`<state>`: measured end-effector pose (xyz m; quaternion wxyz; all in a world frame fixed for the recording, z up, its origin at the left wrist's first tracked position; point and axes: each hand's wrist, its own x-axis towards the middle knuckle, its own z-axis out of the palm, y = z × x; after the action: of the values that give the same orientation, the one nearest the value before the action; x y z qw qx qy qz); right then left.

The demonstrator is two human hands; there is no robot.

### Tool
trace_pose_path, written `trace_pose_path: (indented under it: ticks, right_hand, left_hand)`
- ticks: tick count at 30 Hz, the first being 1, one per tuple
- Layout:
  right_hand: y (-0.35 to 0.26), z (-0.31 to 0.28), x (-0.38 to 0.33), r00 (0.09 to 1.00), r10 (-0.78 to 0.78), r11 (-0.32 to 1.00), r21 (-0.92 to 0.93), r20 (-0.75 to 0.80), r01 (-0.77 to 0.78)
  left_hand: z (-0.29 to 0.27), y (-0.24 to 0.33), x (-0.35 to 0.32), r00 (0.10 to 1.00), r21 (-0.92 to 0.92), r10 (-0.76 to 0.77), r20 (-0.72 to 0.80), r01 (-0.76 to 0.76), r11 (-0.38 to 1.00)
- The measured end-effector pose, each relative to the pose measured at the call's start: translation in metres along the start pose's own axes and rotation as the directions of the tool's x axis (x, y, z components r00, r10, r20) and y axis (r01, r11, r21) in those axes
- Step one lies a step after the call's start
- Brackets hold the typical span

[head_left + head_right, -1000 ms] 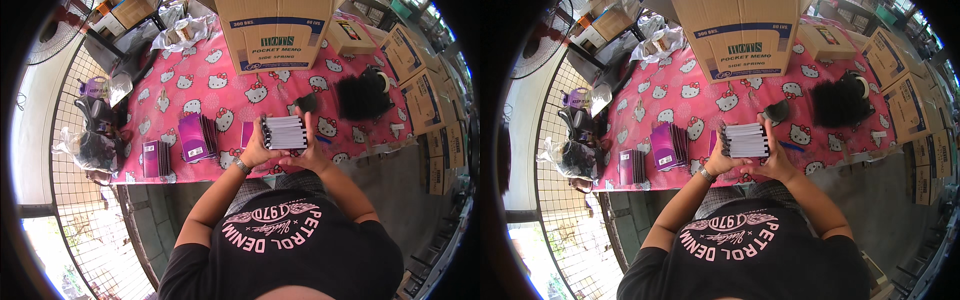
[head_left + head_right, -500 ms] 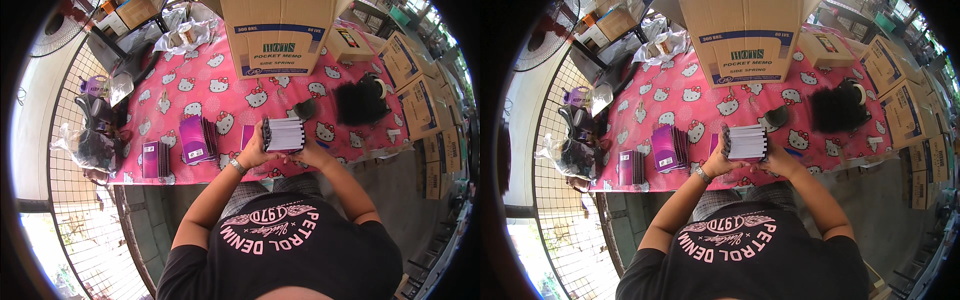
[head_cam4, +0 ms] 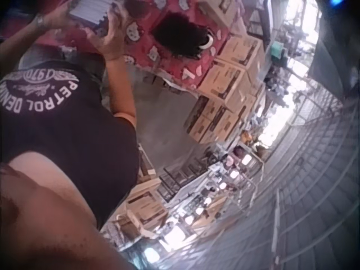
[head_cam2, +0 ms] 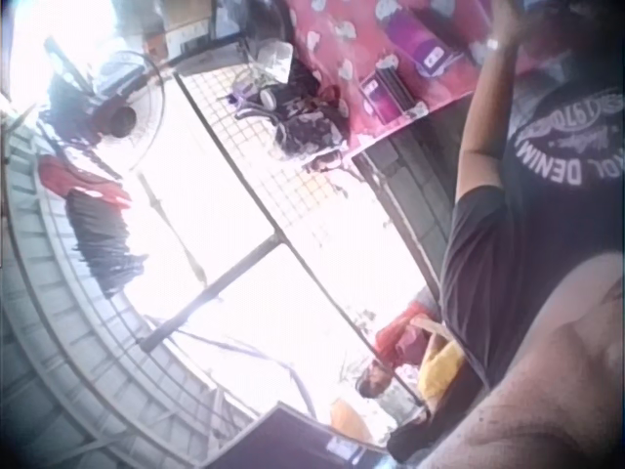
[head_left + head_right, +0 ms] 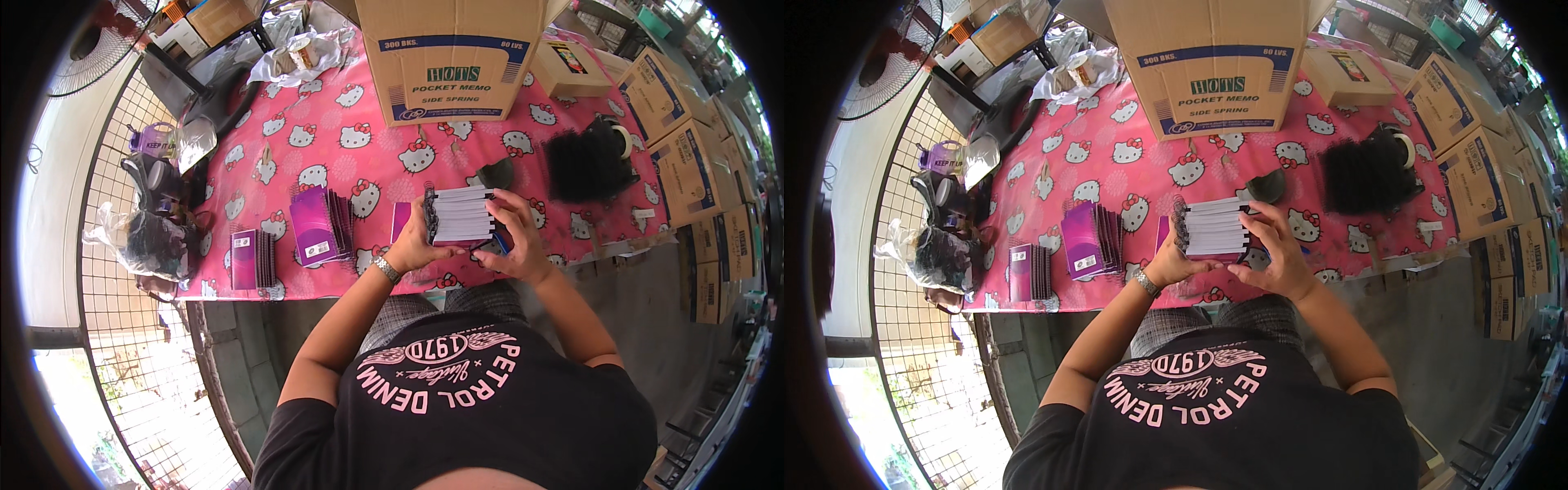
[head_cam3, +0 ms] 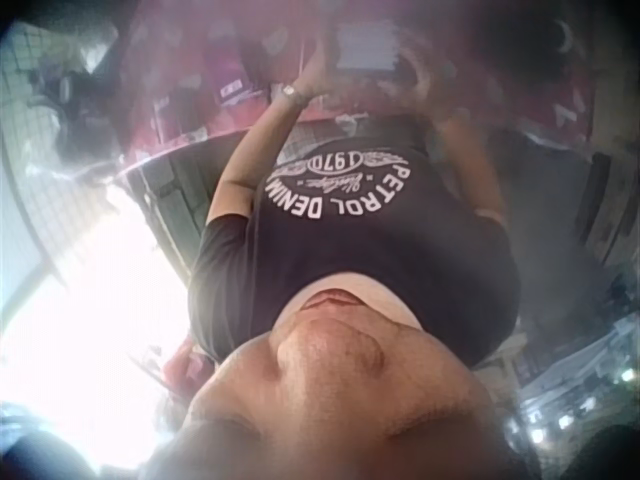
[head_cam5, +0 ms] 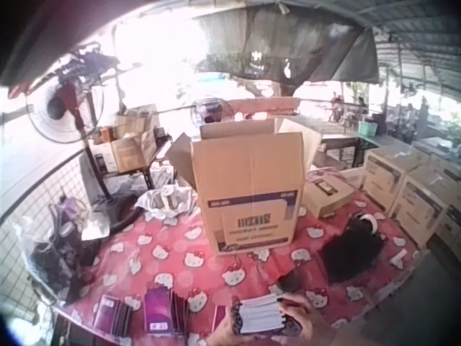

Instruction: The person organizes a stack of notebooks by picking up each one, turning it over, and aligning it into a neat pile on the table.

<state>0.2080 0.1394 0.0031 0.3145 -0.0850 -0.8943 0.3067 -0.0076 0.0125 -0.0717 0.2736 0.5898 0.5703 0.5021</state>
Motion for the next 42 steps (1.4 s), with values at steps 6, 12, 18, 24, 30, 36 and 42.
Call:
trace_pose_path:
  ticks: [6, 12, 18, 24, 30, 36, 42]
  right_hand:
    - [0.013, 0.022, -0.013, 0.978, 0.208, 0.925, 0.33, -0.02, -0.19]
    - [0.049, 0.05, -0.01, 0.866, 0.302, 0.899, 0.182, 0.399, -0.397]
    - [-0.021, -0.002, 0.072, 0.942, 0.124, 0.989, 0.033, 0.311, -0.141]
    - [-0.093, 0.085, 0.161, 0.906, 0.152, 0.891, 0.343, 0.395, -0.299]
    - [-0.139, 0.259, 0.194, 0.7, 0.24, 0.369, 0.604, 0.672, -0.706]
    - [-0.2, 0.294, 0.203, 0.515, 0.287, 0.175, 0.485, 0.807, -0.857]
    - [-0.186, 0.306, 0.219, 0.663, 0.274, 0.374, 0.558, 0.697, -0.741]
  left_hand:
    - [0.001, -0.001, -0.001, 1.0, 0.171, 0.028, 0.009, -0.029, 0.985]
    - [-0.001, -0.014, -0.004, 0.99, 0.235, 0.138, -0.008, -0.132, 0.963]
    - [-0.028, 0.043, 0.0, 0.975, -0.329, -0.116, -0.19, 0.048, 0.943]
    - [-0.156, 0.077, -0.064, 0.877, -0.54, -0.358, -0.32, 0.141, 0.83]
    - [-0.288, 0.08, -0.147, 0.476, -0.353, -0.787, -0.393, 0.712, 0.607]
    - [-0.336, 0.075, -0.198, 0.275, -0.469, -0.866, -0.417, 0.751, 0.464]
    - [-0.308, 0.087, -0.2, 0.535, -0.764, -0.752, -0.385, 0.271, 0.585]
